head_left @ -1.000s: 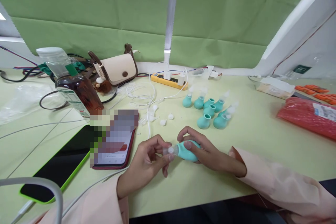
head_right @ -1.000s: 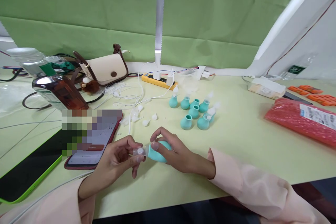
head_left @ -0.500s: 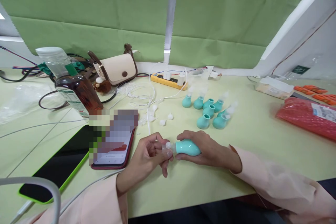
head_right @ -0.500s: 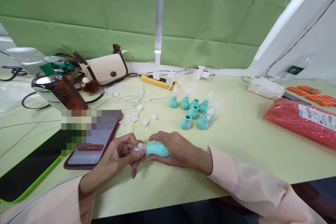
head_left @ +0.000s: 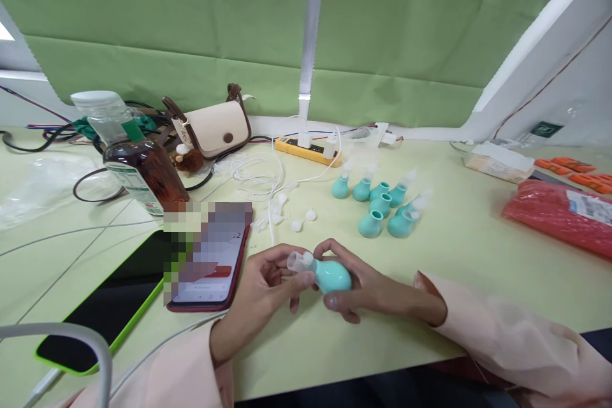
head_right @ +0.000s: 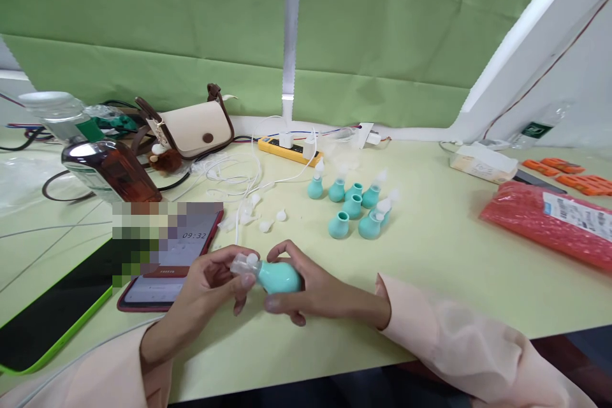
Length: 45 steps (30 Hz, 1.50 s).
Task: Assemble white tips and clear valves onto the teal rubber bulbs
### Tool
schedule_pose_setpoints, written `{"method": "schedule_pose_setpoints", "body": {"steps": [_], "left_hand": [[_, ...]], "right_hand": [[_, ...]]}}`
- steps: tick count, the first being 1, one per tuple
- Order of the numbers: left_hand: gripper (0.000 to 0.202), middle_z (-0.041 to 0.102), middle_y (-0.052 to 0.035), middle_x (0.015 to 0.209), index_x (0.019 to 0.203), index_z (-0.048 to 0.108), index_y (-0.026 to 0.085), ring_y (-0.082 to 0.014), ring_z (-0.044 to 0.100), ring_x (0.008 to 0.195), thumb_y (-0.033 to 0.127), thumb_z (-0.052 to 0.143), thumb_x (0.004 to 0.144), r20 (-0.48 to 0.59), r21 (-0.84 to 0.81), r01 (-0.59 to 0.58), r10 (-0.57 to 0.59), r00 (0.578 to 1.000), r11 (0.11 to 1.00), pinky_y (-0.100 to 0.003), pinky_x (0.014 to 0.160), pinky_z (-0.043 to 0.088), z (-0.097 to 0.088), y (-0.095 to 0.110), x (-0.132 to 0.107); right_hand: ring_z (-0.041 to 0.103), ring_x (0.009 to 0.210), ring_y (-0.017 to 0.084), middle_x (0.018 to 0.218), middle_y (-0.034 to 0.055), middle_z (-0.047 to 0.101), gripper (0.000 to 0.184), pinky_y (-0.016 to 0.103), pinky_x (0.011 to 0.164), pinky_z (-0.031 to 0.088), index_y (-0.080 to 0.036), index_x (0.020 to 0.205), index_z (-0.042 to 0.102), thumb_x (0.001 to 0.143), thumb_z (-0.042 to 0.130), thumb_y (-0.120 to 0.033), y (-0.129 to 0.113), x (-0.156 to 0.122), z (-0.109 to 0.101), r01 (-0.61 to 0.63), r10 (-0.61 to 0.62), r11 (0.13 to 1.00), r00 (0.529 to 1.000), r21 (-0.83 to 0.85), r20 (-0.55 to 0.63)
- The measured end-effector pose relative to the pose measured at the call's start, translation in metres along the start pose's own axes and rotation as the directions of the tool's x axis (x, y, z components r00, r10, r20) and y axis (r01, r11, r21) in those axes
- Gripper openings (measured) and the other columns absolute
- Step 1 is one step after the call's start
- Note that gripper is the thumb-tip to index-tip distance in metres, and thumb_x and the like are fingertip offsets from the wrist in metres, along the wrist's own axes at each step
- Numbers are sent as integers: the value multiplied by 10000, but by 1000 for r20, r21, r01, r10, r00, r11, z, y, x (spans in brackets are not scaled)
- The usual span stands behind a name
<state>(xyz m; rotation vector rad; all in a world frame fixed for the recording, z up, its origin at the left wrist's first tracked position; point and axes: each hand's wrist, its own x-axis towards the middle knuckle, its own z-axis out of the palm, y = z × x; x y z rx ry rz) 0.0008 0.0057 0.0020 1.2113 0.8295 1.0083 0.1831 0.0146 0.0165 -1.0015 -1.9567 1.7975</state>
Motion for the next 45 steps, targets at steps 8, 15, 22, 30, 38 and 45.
{"method": "schedule_pose_setpoints", "body": {"steps": [8,15,22,30,38,45], "left_hand": [[204,593,-40,852,958,530,195,-148,518,826,330,460,822,-59,-149,-19,10,998,989,-212,688,396,0,7,2],[71,501,38,467,862,367,224,-114,434,359,278,339,824,112,-324,167,-137,984,931,-205,371,299,-1,-3,0],[159,562,15,557,802,437,172,-100,500,448,165,564,707,34,-90,105,-102,994,990,-218,468,359,0,0,0],[262,518,17,543,897,579,90,-72,430,435,249,608,690,-11,81,91,-90,996,993,-213,458,357,5,2,-1],[239,499,23,525,873,656,106,-67,411,441,212,633,659,2,79,148,-148,989,986,-202,448,346,6,1,-3],[276,503,25,486,866,670,96,-69,410,427,238,659,630,73,79,239,-245,967,968,-200,440,350,5,0,-4]], "right_hand": [[409,1039,209,1176,94,388,488,369,874,376,-210,1201,301,773,513,-312,-12,7,-41,125,-592,570,748,-812,-301],[493,877,238,916,106,534,370,373,735,407,-184,1200,391,856,357,-314,-2,59,-60,-137,-332,331,909,-933,-252],[516,772,165,865,82,529,167,302,693,417,-146,898,569,807,429,-150,3,68,-57,-80,-382,393,892,-916,-242],[544,632,106,767,-5,521,208,280,555,505,-175,720,501,613,678,-158,7,25,-29,373,-296,909,891,185,-343],[604,611,105,726,4,630,241,185,519,511,-188,672,686,471,746,-69,11,15,-26,363,-308,929,861,65,-405],[637,803,204,787,21,689,290,245,689,552,-219,761,687,500,742,-105,11,3,-32,473,-512,856,830,-208,-221]]}}
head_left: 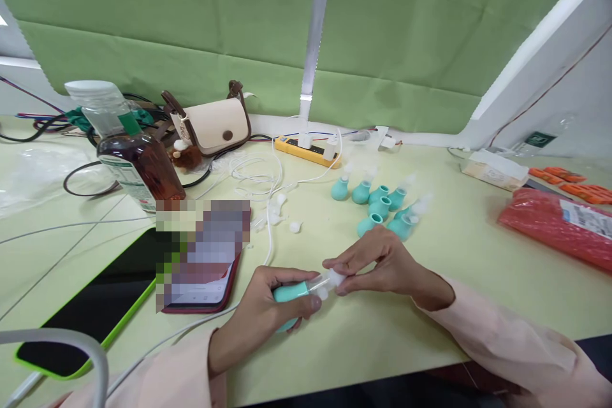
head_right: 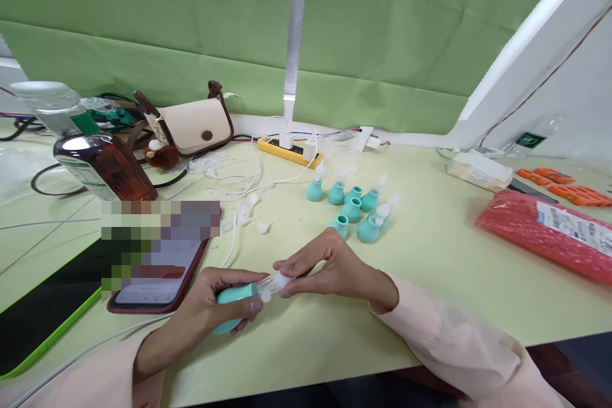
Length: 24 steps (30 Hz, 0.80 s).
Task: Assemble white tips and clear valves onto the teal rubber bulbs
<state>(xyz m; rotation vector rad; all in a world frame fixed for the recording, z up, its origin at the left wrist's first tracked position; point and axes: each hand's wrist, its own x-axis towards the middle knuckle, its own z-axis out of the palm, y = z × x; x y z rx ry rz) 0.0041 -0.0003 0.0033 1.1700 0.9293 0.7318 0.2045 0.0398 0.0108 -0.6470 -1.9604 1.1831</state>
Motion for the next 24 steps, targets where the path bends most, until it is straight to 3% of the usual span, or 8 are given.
{"method": "schedule_pose_setpoints", "body": {"steps": [3,6,8,13,19,21,24], "left_hand": [[281,587,3,546,904,671,132,-97,474,476,254,644,653,28,91,-18,16,999,996,-213,479,389,-1,-1,-2],[297,676,-40,818,964,652,173,-190,581,745,262,623,682,37,196,-103,98,994,975,-269,677,449,-1,-2,-3],[302,664,-46,946,980,643,187,-237,564,913,267,619,690,46,223,-153,147,988,963,-306,803,429,-1,-4,-3],[284,678,-40,905,993,638,214,-259,576,925,271,600,717,33,284,-268,270,962,921,-329,823,435,0,-7,-3],[277,682,-48,866,954,659,200,-265,597,850,276,630,688,0,333,-293,311,950,896,-326,750,466,1,-4,-5],[307,663,-51,944,973,647,196,-264,576,902,279,642,677,-25,268,-282,299,954,921,-325,792,449,0,-2,-5],[441,558,-45,1146,1147,517,217,-251,460,1080,298,598,721,-99,154,-299,316,944,942,-330,911,363,-3,-1,-4]], "right_hand": [[641,779,205,765,18,689,260,219,644,557,-203,734,689,491,747,-130,0,0,-2,-22,21,1000,997,17,78],[647,753,207,777,15,686,201,223,618,560,-200,720,689,532,727,-137,-3,2,-2,-73,78,997,984,-34,159],[647,753,211,774,13,685,171,236,622,562,-204,714,688,561,710,-132,-5,2,0,-82,93,994,981,-70,169],[619,836,237,775,11,681,188,268,652,566,-211,684,685,534,717,-101,-4,1,6,-149,143,987,986,61,88],[635,794,222,768,-9,683,277,300,743,549,-222,686,684,471,736,-53,-6,4,12,-252,256,932,966,260,18],[651,738,206,742,-3,689,263,277,693,561,-213,704,686,478,741,-91,-16,9,9,-275,285,932,958,235,-12],[647,545,160,605,5,681,207,236,534,562,-188,754,689,549,717,-175,-37,26,-8,-251,254,967,955,35,-152]]}}
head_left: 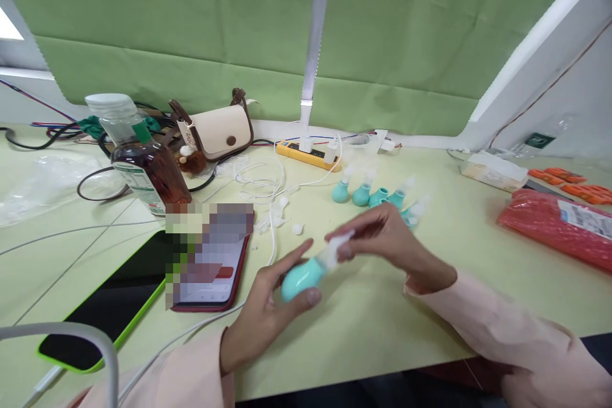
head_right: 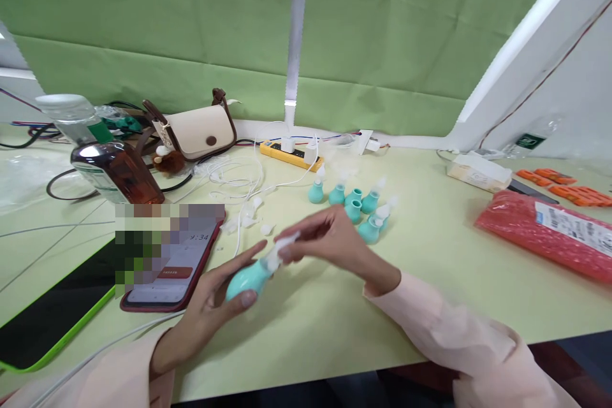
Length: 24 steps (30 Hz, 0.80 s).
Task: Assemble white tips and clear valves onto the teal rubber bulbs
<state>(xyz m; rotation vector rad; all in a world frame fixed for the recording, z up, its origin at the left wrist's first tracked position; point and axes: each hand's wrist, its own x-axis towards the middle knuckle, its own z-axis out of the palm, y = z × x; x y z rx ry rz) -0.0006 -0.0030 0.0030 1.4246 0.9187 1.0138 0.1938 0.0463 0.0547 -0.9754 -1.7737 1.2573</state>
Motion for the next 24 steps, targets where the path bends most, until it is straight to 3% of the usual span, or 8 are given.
{"method": "schedule_pose_setpoints", "body": {"steps": [3,6,10,16,24], "left_hand": [[454,496,-52,1211,1235,402,227,-227,427,1100,308,490,797,-115,-76,-12,3,993,997,-340,923,336,-3,-1,3],[370,535,-63,1147,1164,484,201,-212,469,1032,289,469,805,-152,-59,3,-12,988,998,-320,887,356,-4,-3,4],[225,575,-61,1036,939,620,179,-207,509,940,266,482,784,-142,-6,0,-1,990,1000,-297,820,392,-3,-4,5],[152,587,-52,903,794,636,178,-196,518,856,199,494,745,-141,42,-18,23,990,999,-272,740,402,-1,-2,6],[172,583,-49,880,765,627,175,-183,519,840,148,459,738,-96,78,20,-12,995,997,-250,717,383,0,-1,6]], "right_hand": [[624,503,151,572,19,663,201,240,488,535,-166,766,687,574,699,-226,-19,22,-25,74,-164,945,949,-318,-267],[614,535,177,576,44,647,198,281,502,517,-124,727,687,563,684,-235,-18,46,-48,-37,-249,757,907,-653,-340],[611,560,195,559,52,633,186,307,538,509,-107,666,679,539,677,-243,-4,59,-59,-76,-216,688,928,-722,-303],[587,462,157,498,28,609,184,278,492,486,-112,688,650,608,621,-276,-4,54,-59,-92,-110,681,968,-726,-226],[591,673,222,670,74,628,275,321,553,463,-135,772,647,585,648,-337,5,53,-69,-188,-74,429,968,-884,-242]]}}
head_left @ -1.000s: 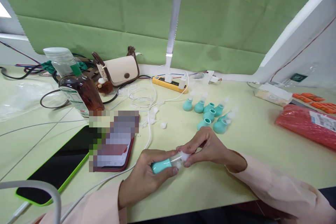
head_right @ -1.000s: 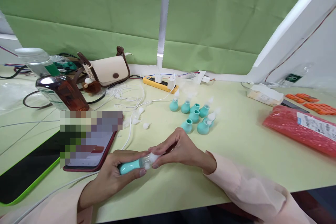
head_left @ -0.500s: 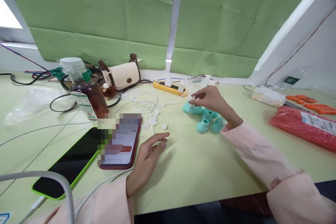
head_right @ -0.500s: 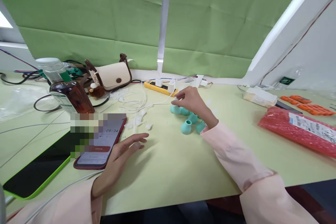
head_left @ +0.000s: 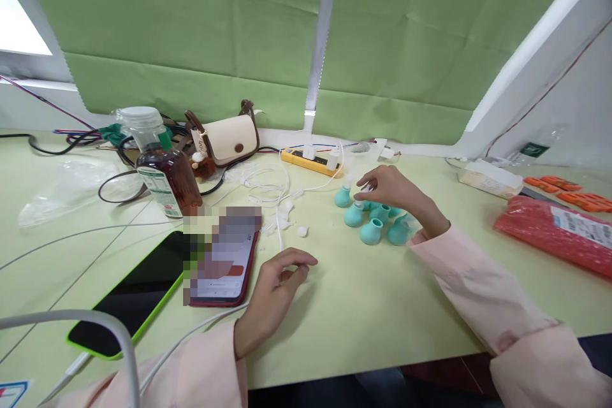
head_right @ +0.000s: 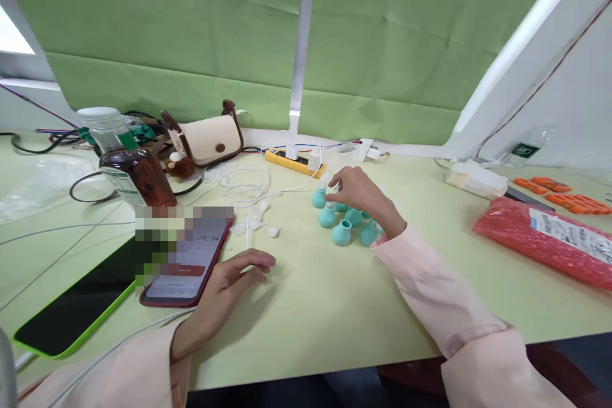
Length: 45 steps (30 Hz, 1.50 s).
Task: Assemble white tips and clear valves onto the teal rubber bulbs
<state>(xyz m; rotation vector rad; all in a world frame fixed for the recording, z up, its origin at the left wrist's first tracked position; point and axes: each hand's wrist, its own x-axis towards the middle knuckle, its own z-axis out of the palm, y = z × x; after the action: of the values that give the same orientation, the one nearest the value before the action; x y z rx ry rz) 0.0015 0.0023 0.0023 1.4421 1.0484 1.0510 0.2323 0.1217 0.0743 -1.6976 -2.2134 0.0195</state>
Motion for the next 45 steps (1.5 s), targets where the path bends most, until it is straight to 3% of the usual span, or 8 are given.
{"method": "schedule_pose_setpoints", "body": {"steps": [6,9,14,21,27,31,34,45], "left_hand": [[161,599,-33,697,703,630,167,-167,529,704,167,472,733,111,48,48,-53,992,998,-228,616,385,4,-2,-4],[164,585,-25,660,702,630,161,-144,516,635,179,472,742,137,35,58,-62,989,998,-221,592,386,5,-4,-5],[121,567,-23,648,747,594,140,-121,496,570,224,508,744,111,-60,113,-106,988,992,-230,560,404,4,-9,-1],[319,620,-99,847,979,480,148,-200,612,738,397,496,780,165,-504,308,-260,951,807,-382,729,461,4,-11,3],[278,634,-121,853,891,538,108,-217,606,820,361,526,778,195,-644,284,-207,959,710,-366,801,431,5,-11,3],[232,631,-89,758,839,542,108,-165,599,708,320,567,750,126,-592,277,-252,959,757,-310,715,461,3,-11,4],[243,593,-24,586,816,529,126,-108,531,503,342,583,719,71,-459,261,-258,964,849,-230,519,436,4,-11,5],[221,270,93,452,747,585,136,-72,283,426,334,598,651,-64,127,126,-119,991,984,-196,437,229,4,-11,4]], "right_hand": [[496,986,271,1030,107,581,272,410,797,402,-195,1014,552,781,492,-323,-42,-22,15,242,-247,969,929,-51,-276],[457,1033,234,1143,110,507,308,359,807,413,-173,1088,493,797,473,-268,-64,-28,49,552,-553,833,832,-20,-39],[510,836,212,883,103,569,178,332,663,437,-138,933,543,819,411,-174,-71,-26,85,550,-538,835,818,-2,202],[518,813,139,874,45,539,184,266,719,428,-186,912,581,791,510,-305,-72,-49,56,501,-541,751,840,429,-33],[512,892,134,976,53,525,194,270,775,423,-199,940,616,782,529,-271,-70,-55,56,443,-578,657,815,610,30],[510,929,142,1060,46,529,336,279,780,439,-216,1087,524,757,555,-273,-69,-40,52,378,-615,617,779,690,123],[489,956,143,1101,51,512,294,281,763,448,-214,1103,492,812,466,-255,-76,-25,55,346,-522,657,850,669,73],[368,911,251,1004,122,433,260,376,655,410,-164,964,577,751,539,-309,-114,-7,105,497,-502,864,862,74,74]]}}
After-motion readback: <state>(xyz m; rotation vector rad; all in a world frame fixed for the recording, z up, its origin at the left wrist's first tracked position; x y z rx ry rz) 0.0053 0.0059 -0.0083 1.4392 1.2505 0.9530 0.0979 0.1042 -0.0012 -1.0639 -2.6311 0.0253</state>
